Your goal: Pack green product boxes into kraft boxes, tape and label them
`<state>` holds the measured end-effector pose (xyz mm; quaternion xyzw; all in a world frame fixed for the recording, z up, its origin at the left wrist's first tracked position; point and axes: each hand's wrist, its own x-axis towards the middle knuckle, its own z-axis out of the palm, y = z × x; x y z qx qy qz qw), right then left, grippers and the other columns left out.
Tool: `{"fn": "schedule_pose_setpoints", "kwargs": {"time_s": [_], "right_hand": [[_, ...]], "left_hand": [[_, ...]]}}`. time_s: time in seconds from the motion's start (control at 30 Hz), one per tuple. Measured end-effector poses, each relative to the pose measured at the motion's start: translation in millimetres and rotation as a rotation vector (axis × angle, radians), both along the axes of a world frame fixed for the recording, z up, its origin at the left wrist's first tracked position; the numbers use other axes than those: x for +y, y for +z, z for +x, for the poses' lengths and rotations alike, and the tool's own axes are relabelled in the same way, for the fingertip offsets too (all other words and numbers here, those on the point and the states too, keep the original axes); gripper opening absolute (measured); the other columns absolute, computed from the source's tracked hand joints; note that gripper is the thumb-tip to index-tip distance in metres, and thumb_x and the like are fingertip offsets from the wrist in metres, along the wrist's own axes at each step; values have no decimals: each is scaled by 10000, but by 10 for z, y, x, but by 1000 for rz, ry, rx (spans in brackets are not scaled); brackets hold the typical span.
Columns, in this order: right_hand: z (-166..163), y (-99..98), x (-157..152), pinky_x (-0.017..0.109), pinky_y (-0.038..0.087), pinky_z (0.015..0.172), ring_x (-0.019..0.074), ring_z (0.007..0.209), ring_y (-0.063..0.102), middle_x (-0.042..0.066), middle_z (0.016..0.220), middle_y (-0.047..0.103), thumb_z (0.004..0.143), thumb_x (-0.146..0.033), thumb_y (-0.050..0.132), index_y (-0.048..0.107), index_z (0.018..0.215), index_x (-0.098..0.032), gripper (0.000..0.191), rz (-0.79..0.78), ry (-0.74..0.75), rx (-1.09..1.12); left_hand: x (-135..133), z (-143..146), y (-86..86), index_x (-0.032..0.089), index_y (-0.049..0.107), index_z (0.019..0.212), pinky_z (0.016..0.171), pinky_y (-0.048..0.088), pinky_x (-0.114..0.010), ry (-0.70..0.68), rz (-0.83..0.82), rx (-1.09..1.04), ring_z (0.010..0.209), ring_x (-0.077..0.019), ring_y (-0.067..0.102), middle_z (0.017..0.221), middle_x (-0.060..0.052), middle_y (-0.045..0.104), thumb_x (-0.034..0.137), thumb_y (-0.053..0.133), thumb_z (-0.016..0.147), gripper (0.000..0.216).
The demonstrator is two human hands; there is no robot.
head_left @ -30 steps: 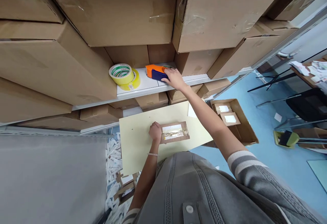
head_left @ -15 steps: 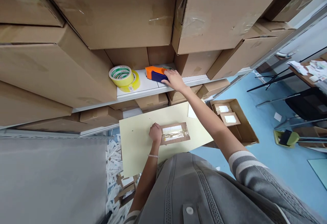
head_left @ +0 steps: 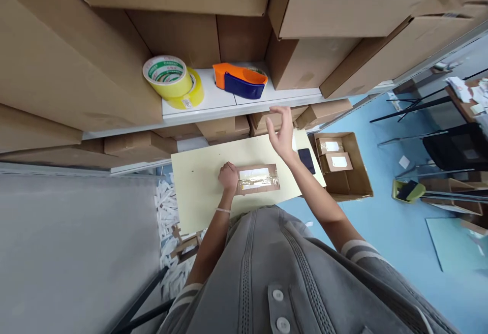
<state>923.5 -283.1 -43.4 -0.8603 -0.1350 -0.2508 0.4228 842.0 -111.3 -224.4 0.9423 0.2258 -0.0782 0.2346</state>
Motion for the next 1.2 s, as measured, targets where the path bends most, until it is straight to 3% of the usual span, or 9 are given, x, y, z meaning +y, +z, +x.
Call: {"fn": "schedule_pose_setpoints", "kwargs": {"time_s": [0.27, 0.43, 0.53, 0.63, 0.7, 0.8, 0.93, 1.2], "right_hand": [[-849, -1334, -388, 440, 424, 988, 246, 1070, 550, 96, 1077, 576, 949, -419, 408, 570, 1060, -214, 284, -16, -207, 409], [-1084, -1761, -459, 396, 376, 1067, 239, 1192, 510, 114, 1276, 561, 902, -551, 385, 556, 1178, -197, 481, 318, -374, 792], [-1093, -1845, -447, 394, 372, 1084, 258, 1229, 515, 96, 1319, 576, 860, -659, 385, 550, 1243, -186, 630, 550, -288, 1028], [-1080, -1856, -437, 391, 390, 1088, 270, 1249, 526, 91, 1341, 582, 812, -711, 473, 513, 1326, -182, 739, 658, -198, 1123], [-1078, -1841, -443, 387, 398, 1093, 261, 1272, 518, 82, 1385, 553, 807, -714, 501, 464, 1388, -200, 777, 682, -175, 1151], [-1080, -1804, -470, 388, 408, 1097, 250, 1289, 510, 82, 1426, 517, 835, -718, 463, 412, 1438, -211, 790, 707, -129, 1185], [-1077, -1768, -504, 404, 427, 1083, 245, 1286, 517, 87, 1456, 484, 870, -738, 364, 381, 1462, -225, 783, 721, -77, 1225], [-1065, -1847, -520, 403, 405, 1103, 234, 1323, 483, 80, 1502, 426, 872, -753, 328, 353, 1477, -228, 802, 760, -62, 1220]], "left_hand": [[12, 6, -12, 164, 683, 925, 748, 453, -298, 15, -72, 6, 924, -223, 655, 942, -130, 706, 288, 232, 989, 471], [10, -2, -23, 157, 682, 901, 777, 458, -314, 36, -146, -33, 950, -236, 643, 910, -139, 703, 298, 223, 984, 487], [2, -8, -28, 154, 676, 898, 803, 461, -330, 61, -171, -48, 963, -247, 635, 909, -146, 694, 316, 232, 980, 480], [6, -3, -44, 156, 660, 877, 842, 458, -351, 75, -202, -45, 1000, -256, 618, 920, -148, 683, 321, 235, 979, 467], [24, 9, -76, 169, 642, 827, 885, 448, -361, 56, -273, -60, 1028, -252, 603, 935, -143, 675, 321, 227, 982, 468], [68, 29, -157, 193, 611, 756, 961, 419, -340, 23, -504, -93, 1033, -216, 597, 996, -123, 655, 386, 212, 993, 503], [108, 35, -274, 202, 619, 825, 1021, 388, -312, 46, -781, -93, 1125, -183, 562, 1134, -89, 617, 521, 239, 979, 520], [90, 17, -286, 200, 608, 869, 1063, 358, -292, 57, -871, -111, 1218, -168, 515, 1207, -78, 595, 526, 278, 972, 475]]}}
